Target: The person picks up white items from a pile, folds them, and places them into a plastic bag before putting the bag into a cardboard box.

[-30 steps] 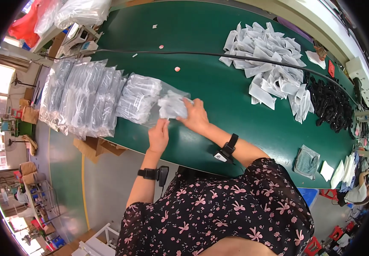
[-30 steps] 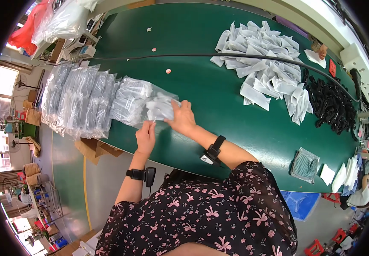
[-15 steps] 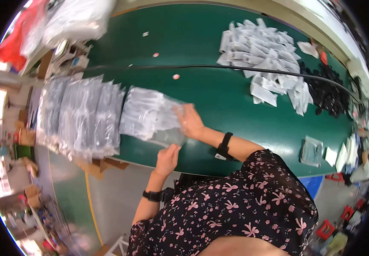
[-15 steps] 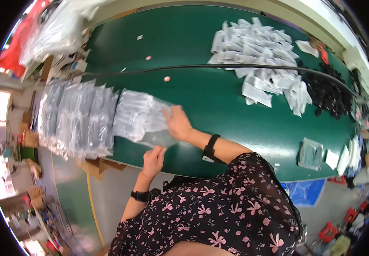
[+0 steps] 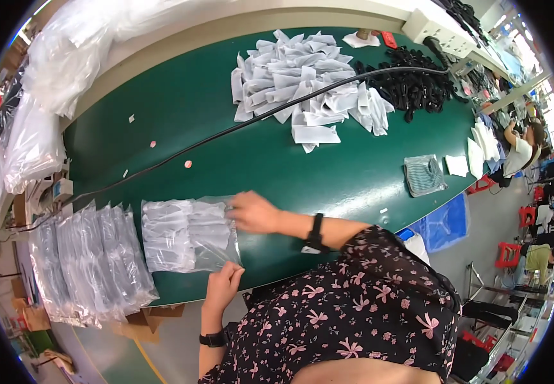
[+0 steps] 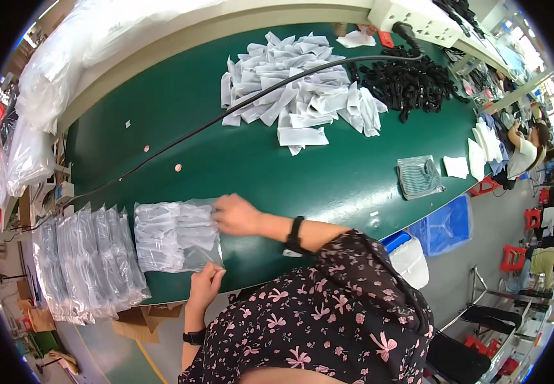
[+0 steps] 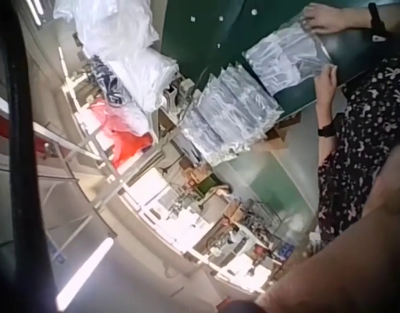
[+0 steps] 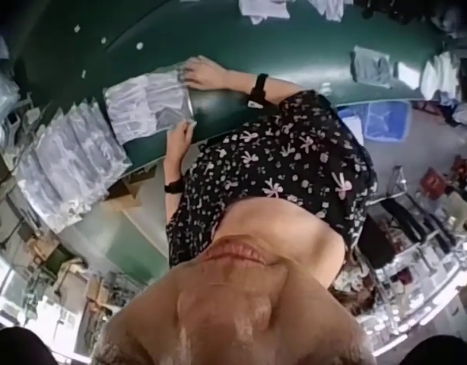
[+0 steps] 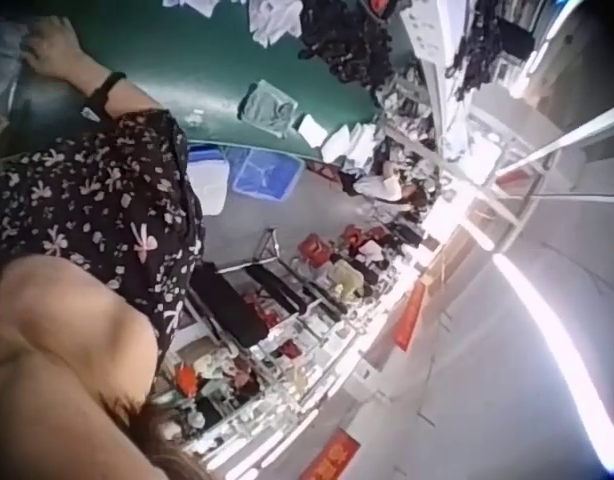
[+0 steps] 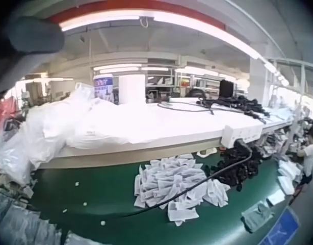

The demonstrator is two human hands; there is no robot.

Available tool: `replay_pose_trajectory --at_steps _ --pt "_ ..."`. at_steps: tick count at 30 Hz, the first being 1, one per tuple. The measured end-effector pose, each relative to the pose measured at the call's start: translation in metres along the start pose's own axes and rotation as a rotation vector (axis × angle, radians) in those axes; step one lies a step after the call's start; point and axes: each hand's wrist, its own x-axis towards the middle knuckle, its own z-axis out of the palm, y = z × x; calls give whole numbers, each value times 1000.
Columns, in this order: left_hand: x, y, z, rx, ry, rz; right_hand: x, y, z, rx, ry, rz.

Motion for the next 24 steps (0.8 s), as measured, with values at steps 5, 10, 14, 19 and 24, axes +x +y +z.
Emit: replay_pose_trajectory --at_steps 5,10,14,19,24 --pt "1 24 11 -26 -70 -75 -40 105 -122 -518 636 329" --pt "20 48 41 10 -86 -2 -57 200 -183 -749 561 568" --pt "33 68 63 1 -42 18 -77 220 -162 -647 365 588" --pt "47 94 88 34 -24 0 -123 175 -123 -622 381 436" --pt "66 109 111 6 3 109 -159 136 -104 -516 436 370"
